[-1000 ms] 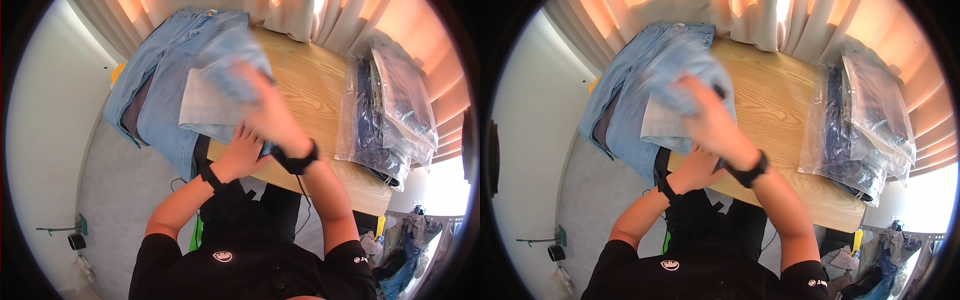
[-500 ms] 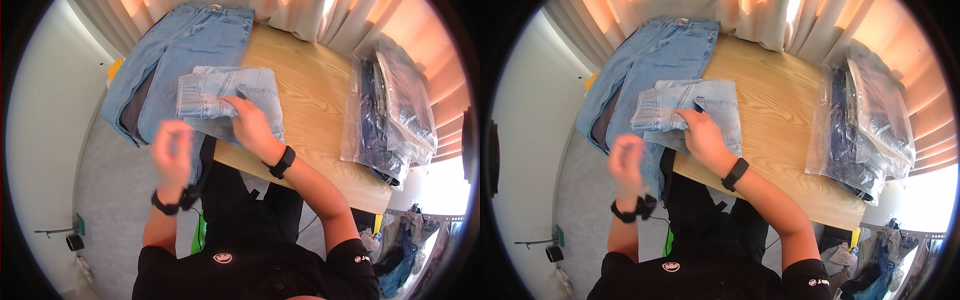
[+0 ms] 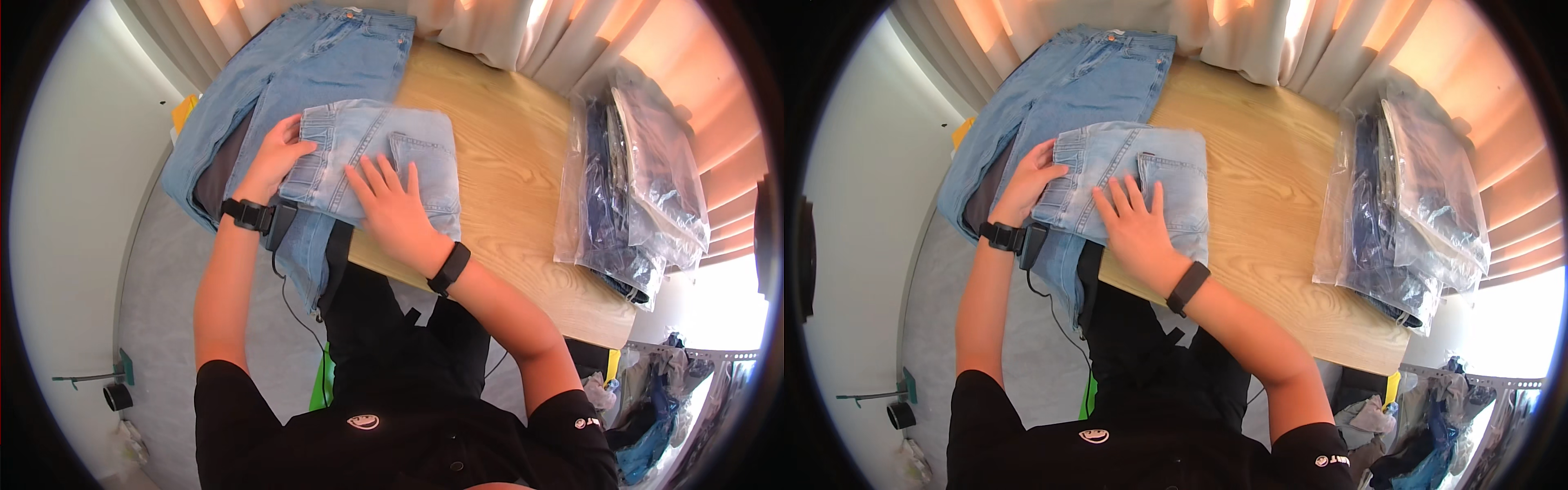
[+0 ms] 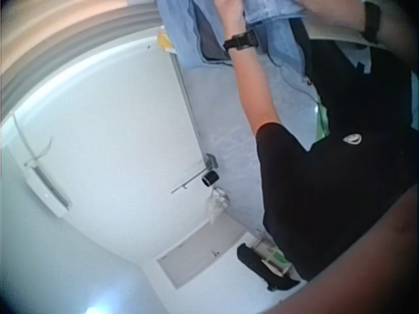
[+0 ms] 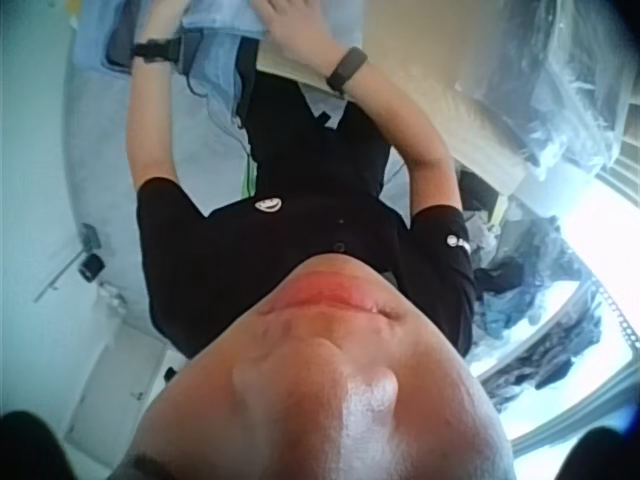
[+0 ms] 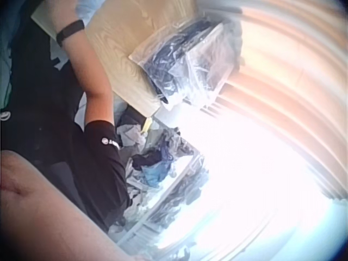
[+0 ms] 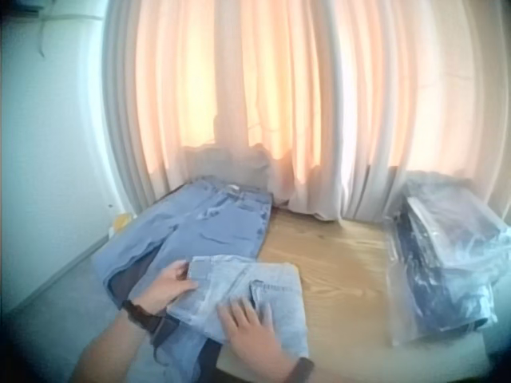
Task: Folding pairs of jeans and placing them into clear plastic bags on a wooden table.
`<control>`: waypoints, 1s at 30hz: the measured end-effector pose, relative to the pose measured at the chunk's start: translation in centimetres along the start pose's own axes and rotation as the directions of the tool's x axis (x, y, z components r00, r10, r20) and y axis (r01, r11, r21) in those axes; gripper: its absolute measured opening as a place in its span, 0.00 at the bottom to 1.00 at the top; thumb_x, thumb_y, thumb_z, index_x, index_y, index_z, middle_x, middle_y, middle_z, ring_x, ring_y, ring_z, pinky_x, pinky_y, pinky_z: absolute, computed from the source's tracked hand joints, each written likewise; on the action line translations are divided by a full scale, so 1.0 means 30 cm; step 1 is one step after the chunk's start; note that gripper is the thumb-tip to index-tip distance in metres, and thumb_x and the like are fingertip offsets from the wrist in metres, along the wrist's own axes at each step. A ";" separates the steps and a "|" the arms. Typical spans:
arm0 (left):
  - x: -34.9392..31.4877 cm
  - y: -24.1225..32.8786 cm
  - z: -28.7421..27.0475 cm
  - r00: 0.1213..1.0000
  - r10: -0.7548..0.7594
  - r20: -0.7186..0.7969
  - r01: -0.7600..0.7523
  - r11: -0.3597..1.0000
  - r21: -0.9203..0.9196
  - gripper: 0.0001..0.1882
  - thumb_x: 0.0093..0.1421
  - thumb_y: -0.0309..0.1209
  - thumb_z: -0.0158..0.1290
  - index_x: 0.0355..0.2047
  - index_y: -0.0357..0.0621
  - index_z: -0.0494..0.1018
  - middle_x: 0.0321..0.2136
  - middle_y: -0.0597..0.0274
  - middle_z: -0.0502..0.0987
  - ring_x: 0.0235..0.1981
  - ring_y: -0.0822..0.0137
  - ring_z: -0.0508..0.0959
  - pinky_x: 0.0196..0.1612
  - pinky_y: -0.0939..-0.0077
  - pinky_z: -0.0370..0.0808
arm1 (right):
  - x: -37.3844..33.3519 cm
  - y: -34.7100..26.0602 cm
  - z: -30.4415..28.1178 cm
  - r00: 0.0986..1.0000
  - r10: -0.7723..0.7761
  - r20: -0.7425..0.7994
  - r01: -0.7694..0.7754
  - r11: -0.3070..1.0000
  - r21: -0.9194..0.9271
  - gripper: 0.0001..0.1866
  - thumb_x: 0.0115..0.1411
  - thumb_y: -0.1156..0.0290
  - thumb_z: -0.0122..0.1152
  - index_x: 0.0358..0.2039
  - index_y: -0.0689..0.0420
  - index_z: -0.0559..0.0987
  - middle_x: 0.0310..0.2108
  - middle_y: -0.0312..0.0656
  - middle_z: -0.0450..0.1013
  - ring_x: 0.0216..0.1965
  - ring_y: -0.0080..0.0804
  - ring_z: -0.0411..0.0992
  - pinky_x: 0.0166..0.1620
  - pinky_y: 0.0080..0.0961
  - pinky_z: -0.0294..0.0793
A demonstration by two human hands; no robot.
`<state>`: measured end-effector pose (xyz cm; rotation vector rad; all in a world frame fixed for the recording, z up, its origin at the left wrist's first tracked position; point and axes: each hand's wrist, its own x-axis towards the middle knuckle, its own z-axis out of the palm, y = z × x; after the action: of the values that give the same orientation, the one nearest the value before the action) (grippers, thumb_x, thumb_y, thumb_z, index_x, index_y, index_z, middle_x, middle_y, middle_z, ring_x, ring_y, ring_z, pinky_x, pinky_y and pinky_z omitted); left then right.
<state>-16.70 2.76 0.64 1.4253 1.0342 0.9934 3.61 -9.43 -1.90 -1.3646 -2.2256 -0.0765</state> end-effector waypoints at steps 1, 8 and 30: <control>0.008 -0.008 -0.009 0.992 -0.124 -0.006 0.124 0.992 0.025 0.37 0.50 0.26 0.59 0.58 0.31 0.55 0.53 0.44 0.65 0.53 0.60 0.67 0.55 0.72 0.65 | -0.015 -0.001 -0.008 1.000 0.005 0.001 -0.005 1.000 0.001 0.34 0.46 0.78 0.57 0.57 0.53 0.63 0.58 0.50 0.59 0.61 0.49 0.53 0.60 0.58 0.48; -0.039 0.047 0.013 0.944 -0.330 -0.014 0.330 0.940 0.083 0.40 0.52 0.33 0.60 0.58 0.28 0.51 0.49 0.41 0.67 0.49 0.60 0.71 0.50 0.70 0.70 | -0.163 0.089 -0.245 0.967 0.167 0.193 -0.168 0.986 -0.011 0.33 0.44 0.72 0.63 0.54 0.52 0.65 0.52 0.48 0.60 0.54 0.48 0.60 0.53 0.47 0.61; -0.325 -0.072 0.576 0.988 0.058 0.142 -0.091 0.967 0.240 0.22 0.58 0.34 0.54 0.47 0.30 0.67 0.44 0.52 0.70 0.41 0.65 0.73 0.42 0.74 0.70 | -0.388 0.056 -0.365 0.941 0.321 0.103 -0.329 0.941 0.074 0.30 0.46 0.67 0.66 0.52 0.53 0.70 0.52 0.45 0.63 0.57 0.45 0.57 0.59 0.49 0.54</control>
<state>-3.01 -11.20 -3.42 1.7218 1.0366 0.8308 13.55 -21.49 1.81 -1.6945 -2.0145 0.2045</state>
